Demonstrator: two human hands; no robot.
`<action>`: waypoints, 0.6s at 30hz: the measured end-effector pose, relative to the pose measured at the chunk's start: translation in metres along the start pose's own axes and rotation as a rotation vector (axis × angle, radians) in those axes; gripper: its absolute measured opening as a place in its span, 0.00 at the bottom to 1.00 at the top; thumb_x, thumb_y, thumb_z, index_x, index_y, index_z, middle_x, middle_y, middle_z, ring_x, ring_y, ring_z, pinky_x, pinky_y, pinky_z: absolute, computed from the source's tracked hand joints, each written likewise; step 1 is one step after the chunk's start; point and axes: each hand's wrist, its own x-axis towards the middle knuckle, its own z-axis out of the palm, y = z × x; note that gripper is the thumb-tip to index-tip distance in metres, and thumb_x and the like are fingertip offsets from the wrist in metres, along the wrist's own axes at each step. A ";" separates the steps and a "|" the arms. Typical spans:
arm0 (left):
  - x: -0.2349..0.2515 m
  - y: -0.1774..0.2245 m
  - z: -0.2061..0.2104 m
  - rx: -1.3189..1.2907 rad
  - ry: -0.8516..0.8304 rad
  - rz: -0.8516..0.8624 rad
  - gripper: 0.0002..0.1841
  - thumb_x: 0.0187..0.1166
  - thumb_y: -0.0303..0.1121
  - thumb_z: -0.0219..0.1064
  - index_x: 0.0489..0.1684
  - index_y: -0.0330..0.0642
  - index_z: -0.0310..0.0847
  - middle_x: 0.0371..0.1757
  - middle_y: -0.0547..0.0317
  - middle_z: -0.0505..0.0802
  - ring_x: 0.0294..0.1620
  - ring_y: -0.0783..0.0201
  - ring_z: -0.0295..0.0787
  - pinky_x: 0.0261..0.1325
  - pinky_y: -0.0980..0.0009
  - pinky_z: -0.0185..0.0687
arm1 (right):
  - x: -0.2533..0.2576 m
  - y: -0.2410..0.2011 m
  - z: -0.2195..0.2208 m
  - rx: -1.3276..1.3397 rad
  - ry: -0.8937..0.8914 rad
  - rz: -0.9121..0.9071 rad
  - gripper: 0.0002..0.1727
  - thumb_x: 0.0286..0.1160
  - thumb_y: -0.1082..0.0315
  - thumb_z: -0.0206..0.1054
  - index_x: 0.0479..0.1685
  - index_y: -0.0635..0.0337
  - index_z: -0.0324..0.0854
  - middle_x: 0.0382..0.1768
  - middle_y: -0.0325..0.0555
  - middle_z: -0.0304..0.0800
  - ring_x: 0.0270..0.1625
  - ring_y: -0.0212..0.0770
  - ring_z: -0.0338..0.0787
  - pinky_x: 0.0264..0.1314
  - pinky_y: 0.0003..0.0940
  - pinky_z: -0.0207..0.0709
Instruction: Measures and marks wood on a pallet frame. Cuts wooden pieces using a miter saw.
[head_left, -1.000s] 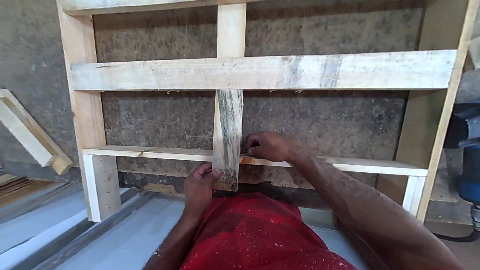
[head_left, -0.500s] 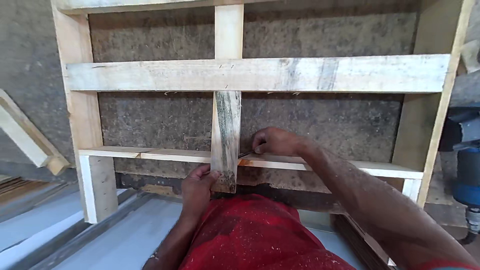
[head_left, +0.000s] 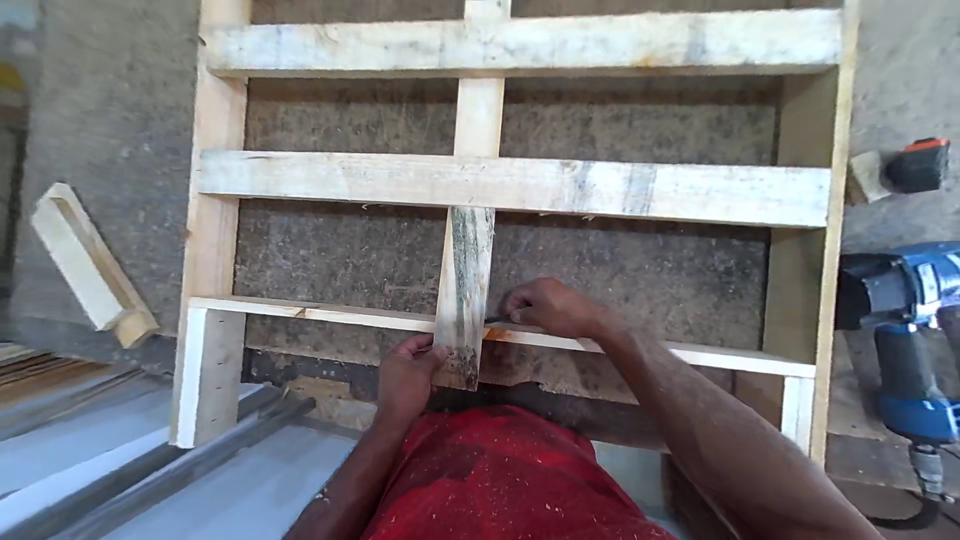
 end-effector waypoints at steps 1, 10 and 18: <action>0.001 0.001 -0.001 0.001 -0.002 0.002 0.09 0.78 0.30 0.75 0.53 0.43 0.91 0.34 0.52 0.96 0.23 0.58 0.90 0.24 0.63 0.87 | -0.015 -0.006 -0.011 -0.068 0.048 0.030 0.09 0.83 0.62 0.65 0.45 0.50 0.92 0.36 0.40 0.91 0.40 0.41 0.90 0.47 0.51 0.84; 0.005 -0.008 -0.006 -0.005 -0.059 0.030 0.13 0.78 0.36 0.76 0.56 0.43 0.89 0.43 0.50 0.95 0.32 0.55 0.92 0.31 0.57 0.89 | -0.006 -0.105 -0.002 -0.711 0.382 0.049 0.16 0.84 0.69 0.58 0.60 0.42 0.89 0.49 0.51 0.93 0.47 0.58 0.94 0.41 0.59 0.86; 0.015 -0.022 -0.008 0.005 -0.065 0.100 0.15 0.74 0.43 0.79 0.54 0.49 0.90 0.42 0.55 0.96 0.30 0.57 0.92 0.30 0.57 0.90 | -0.082 -0.159 0.007 -0.982 0.439 0.337 0.09 0.80 0.68 0.61 0.45 0.50 0.89 0.38 0.52 0.91 0.38 0.59 0.92 0.32 0.60 0.82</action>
